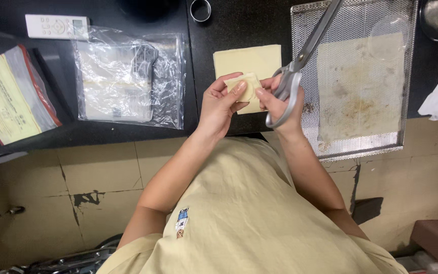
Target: The person works at a dark counter with a square dough sheet, holding a round cutter against the dough and trimming around it with scissors to cut circular pieces. They place each cut dough circle onto a perforated baking tray and continue cutting more circles, with scraps accumulating nearby.
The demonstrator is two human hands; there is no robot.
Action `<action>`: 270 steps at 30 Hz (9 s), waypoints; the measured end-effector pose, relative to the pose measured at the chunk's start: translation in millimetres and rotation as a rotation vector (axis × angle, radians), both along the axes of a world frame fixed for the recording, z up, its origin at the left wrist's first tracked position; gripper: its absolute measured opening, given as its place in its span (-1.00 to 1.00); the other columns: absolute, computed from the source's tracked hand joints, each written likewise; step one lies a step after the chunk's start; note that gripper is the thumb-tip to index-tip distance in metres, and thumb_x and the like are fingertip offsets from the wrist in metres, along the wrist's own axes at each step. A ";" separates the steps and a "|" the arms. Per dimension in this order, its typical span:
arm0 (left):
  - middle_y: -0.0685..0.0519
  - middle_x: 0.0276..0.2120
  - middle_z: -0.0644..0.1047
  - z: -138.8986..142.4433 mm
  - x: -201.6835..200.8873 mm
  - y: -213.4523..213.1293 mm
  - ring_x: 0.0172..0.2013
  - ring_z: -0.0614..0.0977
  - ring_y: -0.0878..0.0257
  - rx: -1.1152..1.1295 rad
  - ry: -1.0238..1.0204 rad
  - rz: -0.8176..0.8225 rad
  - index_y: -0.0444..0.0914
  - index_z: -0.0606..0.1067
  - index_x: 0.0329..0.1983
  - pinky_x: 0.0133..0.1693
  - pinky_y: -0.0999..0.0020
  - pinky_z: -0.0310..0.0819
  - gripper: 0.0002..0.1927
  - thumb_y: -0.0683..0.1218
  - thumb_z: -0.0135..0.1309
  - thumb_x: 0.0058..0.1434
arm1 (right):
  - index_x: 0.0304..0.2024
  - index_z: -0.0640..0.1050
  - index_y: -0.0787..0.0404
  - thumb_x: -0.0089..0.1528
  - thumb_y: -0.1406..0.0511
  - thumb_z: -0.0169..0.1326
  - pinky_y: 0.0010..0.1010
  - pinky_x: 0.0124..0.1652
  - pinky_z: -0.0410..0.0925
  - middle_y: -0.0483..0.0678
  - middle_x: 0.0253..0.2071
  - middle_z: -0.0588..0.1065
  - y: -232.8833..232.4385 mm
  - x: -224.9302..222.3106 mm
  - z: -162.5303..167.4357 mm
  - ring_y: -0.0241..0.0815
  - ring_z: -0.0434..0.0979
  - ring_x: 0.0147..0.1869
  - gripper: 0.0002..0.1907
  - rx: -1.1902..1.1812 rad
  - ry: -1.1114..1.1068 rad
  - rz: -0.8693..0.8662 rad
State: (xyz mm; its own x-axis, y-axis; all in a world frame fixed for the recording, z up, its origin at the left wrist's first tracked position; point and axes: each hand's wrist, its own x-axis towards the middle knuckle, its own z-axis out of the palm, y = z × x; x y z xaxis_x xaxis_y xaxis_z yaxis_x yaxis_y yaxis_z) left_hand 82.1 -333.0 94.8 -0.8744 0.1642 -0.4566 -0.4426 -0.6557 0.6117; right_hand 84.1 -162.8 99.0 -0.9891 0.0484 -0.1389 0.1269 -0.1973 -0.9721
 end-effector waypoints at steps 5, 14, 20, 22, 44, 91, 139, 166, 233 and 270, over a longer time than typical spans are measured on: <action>0.00 -0.13 0.64 20.3 4.0 -4.3 -0.14 0.68 0.30 -0.016 0.085 -0.109 -0.36 0.48 0.14 -0.09 0.36 0.64 -0.65 -0.17 0.17 0.31 | -0.22 0.41 0.20 0.19 0.47 0.27 -0.52 -0.43 0.45 0.05 -0.28 0.54 0.9 6.6 22.9 -0.26 0.56 -0.42 -0.73 -0.218 -0.034 -0.062; -0.04 0.06 0.56 33.3 9.1 -13.0 0.05 0.63 0.27 0.100 0.187 -0.192 -0.36 0.38 0.28 0.09 0.37 0.59 -0.54 0.04 -0.16 0.49 | -0.17 0.43 0.22 0.23 0.44 0.26 -0.51 -0.39 0.48 0.05 -0.29 0.55 0.8 9.3 33.4 -0.24 0.58 -0.36 -0.75 -0.160 0.034 -0.171; -0.03 0.04 0.56 23.0 11.7 -9.1 0.06 0.60 0.29 0.054 0.229 -0.201 -0.44 0.41 0.27 0.14 0.36 0.55 -0.58 -0.03 -0.12 0.54 | -0.22 0.42 0.26 0.24 0.44 0.24 -0.47 -0.40 0.49 0.06 -0.32 0.55 0.4 7.4 29.4 -0.22 0.59 -0.39 -0.78 -0.269 0.005 -0.176; -0.02 0.03 0.57 20.9 12.1 -8.1 0.04 0.61 0.29 0.057 0.221 -0.187 -0.42 0.42 0.25 0.11 0.37 0.56 -0.59 -0.03 -0.10 0.53 | -0.23 0.41 0.26 0.24 0.44 0.24 -0.47 -0.40 0.49 0.05 -0.32 0.55 0.5 8.3 28.7 -0.22 0.59 -0.39 -0.78 -0.273 0.010 -0.178; 0.04 -0.07 0.64 36.2 15.7 -11.8 -0.08 0.63 0.43 -0.145 0.233 -0.185 -0.38 0.52 0.15 0.00 0.53 0.55 -0.65 -0.07 0.12 0.40 | -0.21 0.41 0.28 0.28 0.42 0.24 -0.43 -0.21 0.55 0.08 -0.26 0.54 -1.0 15.7 32.2 -0.24 0.61 -0.29 -0.78 -0.088 0.070 -0.105; -0.08 -0.09 0.61 21.3 -47.2 33.7 -0.11 0.67 0.24 0.010 0.241 0.201 -0.41 0.49 0.06 0.01 0.28 0.61 -0.67 -0.10 0.18 0.33 | 0.15 0.38 0.36 0.39 -0.10 -0.12 -0.49 -0.19 0.29 -0.07 -0.13 0.42 -27.3 55.2 -29.7 -0.33 0.34 -0.23 -0.34 0.173 0.192 0.211; -0.06 -0.10 0.62 26.2 -31.9 25.0 -0.12 0.66 0.26 0.008 0.202 0.173 -0.41 0.53 0.04 0.00 0.31 0.60 -0.62 -0.05 0.22 0.30 | 0.03 0.45 0.36 0.39 0.02 -0.08 -0.54 -0.34 0.27 -0.12 -0.27 0.44 -17.4 47.6 -10.4 -0.39 0.37 -0.36 -0.50 0.246 0.136 0.224; 0.01 -0.25 0.67 34.9 -62.0 -18.5 -0.28 0.68 0.39 -0.207 0.400 -0.238 -0.38 0.57 -0.05 -0.17 0.46 0.63 -0.69 -0.04 0.24 0.31 | -0.14 0.53 0.29 0.32 0.11 0.11 -0.65 -0.45 0.30 -0.19 -0.39 0.48 30.2 53.3 9.5 -0.48 0.40 -0.45 -0.66 0.275 -0.097 0.347; -0.09 -0.49 0.62 69.1 9.4 166.7 -0.47 0.68 0.10 -0.919 1.027 -0.914 -0.30 0.56 -0.21 -0.38 0.26 0.50 -0.74 -0.05 0.30 0.15 | -0.20 0.31 0.21 0.14 0.53 0.30 -0.43 -0.16 0.53 0.20 -0.11 0.58 196.4 112.7 9.4 -0.16 0.66 -0.13 -0.59 0.062 0.083 -0.127; 0.04 -0.31 0.60 1.2 -13.8 170.9 -0.34 0.61 0.38 -0.322 0.563 -0.205 -0.34 0.49 -0.14 -0.26 0.48 0.56 -0.79 -0.08 0.15 0.39 | -0.04 0.49 0.36 0.32 0.27 0.05 -0.56 -0.38 0.33 -0.18 -0.34 0.34 160.4 172.9 5.2 -0.41 0.36 -0.38 -0.73 0.140 0.028 0.175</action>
